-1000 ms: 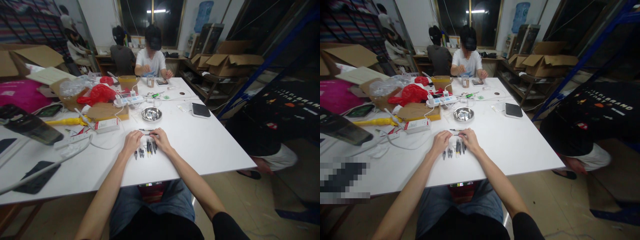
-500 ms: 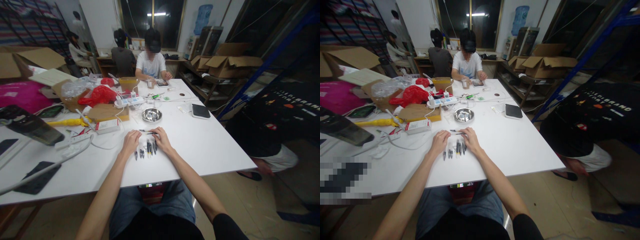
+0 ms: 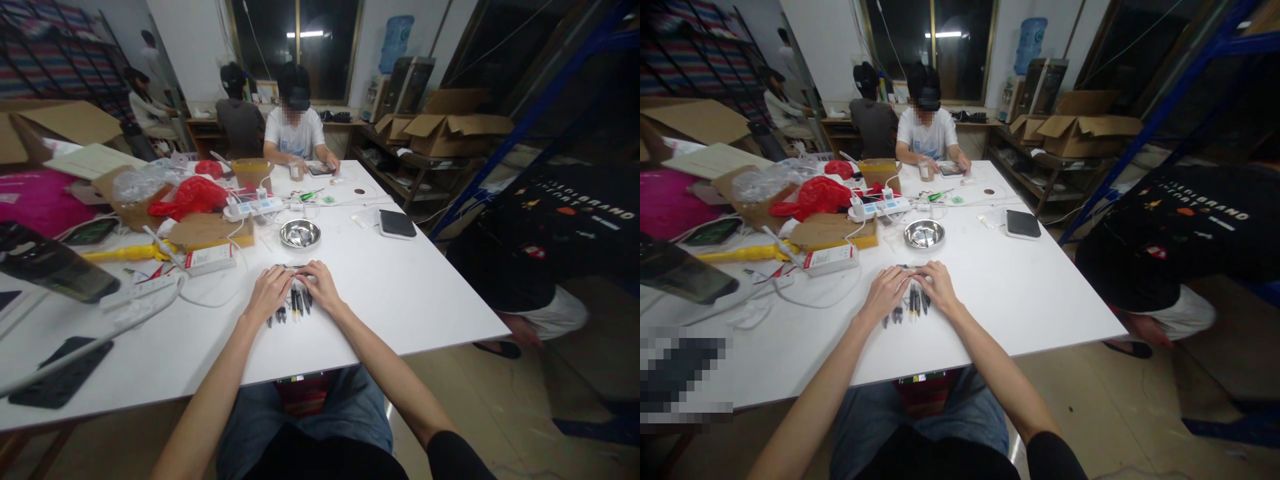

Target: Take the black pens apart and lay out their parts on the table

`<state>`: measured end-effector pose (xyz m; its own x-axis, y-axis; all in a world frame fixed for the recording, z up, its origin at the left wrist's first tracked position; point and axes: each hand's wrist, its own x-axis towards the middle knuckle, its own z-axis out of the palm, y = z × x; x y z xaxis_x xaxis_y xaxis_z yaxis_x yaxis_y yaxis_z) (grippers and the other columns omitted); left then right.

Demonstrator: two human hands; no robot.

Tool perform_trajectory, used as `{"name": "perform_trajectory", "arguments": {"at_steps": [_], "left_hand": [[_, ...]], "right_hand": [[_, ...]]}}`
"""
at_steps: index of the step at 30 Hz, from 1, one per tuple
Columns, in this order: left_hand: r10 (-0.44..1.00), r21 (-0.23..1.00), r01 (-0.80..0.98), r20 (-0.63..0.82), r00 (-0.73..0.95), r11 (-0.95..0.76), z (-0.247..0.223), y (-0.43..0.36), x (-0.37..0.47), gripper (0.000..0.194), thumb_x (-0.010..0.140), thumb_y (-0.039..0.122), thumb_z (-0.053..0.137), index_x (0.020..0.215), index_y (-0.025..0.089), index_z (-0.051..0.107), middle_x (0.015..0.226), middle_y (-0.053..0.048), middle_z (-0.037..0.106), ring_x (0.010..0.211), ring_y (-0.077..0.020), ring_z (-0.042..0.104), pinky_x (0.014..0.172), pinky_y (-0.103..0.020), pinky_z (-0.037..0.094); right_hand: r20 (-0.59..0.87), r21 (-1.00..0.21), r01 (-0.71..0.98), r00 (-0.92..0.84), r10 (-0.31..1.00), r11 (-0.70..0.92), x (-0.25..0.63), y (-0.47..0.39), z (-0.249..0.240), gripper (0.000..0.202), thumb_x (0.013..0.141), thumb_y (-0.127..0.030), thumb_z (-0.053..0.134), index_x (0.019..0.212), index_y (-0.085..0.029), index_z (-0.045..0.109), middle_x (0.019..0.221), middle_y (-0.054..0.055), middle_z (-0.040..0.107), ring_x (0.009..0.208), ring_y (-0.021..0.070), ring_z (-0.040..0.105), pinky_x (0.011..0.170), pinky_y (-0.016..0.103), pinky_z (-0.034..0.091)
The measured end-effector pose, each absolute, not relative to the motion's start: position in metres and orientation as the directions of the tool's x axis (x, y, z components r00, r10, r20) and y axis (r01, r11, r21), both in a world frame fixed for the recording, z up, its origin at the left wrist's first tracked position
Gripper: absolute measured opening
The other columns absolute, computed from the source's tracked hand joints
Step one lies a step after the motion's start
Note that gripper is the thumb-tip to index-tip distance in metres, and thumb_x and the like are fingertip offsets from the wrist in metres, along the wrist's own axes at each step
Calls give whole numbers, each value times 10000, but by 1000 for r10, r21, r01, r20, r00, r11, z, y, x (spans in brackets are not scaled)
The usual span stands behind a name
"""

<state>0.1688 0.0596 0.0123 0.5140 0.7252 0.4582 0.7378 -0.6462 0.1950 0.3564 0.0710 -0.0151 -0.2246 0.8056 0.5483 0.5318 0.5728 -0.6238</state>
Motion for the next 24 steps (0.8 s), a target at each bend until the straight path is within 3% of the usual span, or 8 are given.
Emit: {"name": "perform_trajectory", "arguments": {"at_steps": [5,12,18,24], "left_hand": [[759,180,779,433,486,-601,11,64,164,303,1036,307,362,1085,209,644,971,-64,634,960,-225,559,828,-363,397],[764,204,756,373,527,-622,7,64,161,383,1015,189,351,1317,273,570,949,-57,598,935,-210,554,816,-337,419],[758,187,763,397,517,-618,7,63,166,280,1031,317,381,1130,227,627,977,-58,603,946,-209,562,832,-344,423],[780,204,797,443,443,-569,11,71,144,253,1027,274,382,987,208,623,935,-59,605,940,-217,546,811,-357,403]], "right_hand": [[528,-634,554,-200,825,540,359,72,-13,170,962,-341,608,951,-219,726,900,46,640,904,219,541,859,362,386],[505,-617,579,-228,832,533,363,70,-12,173,979,-328,572,1003,-215,700,954,54,635,943,229,539,868,364,391],[473,-605,588,-277,836,537,355,64,-9,193,990,-354,551,1005,-220,689,950,54,640,942,224,541,878,359,391],[497,-653,566,-181,849,503,369,73,-6,197,978,-360,558,931,-214,683,917,48,658,912,226,542,869,366,393]]}}
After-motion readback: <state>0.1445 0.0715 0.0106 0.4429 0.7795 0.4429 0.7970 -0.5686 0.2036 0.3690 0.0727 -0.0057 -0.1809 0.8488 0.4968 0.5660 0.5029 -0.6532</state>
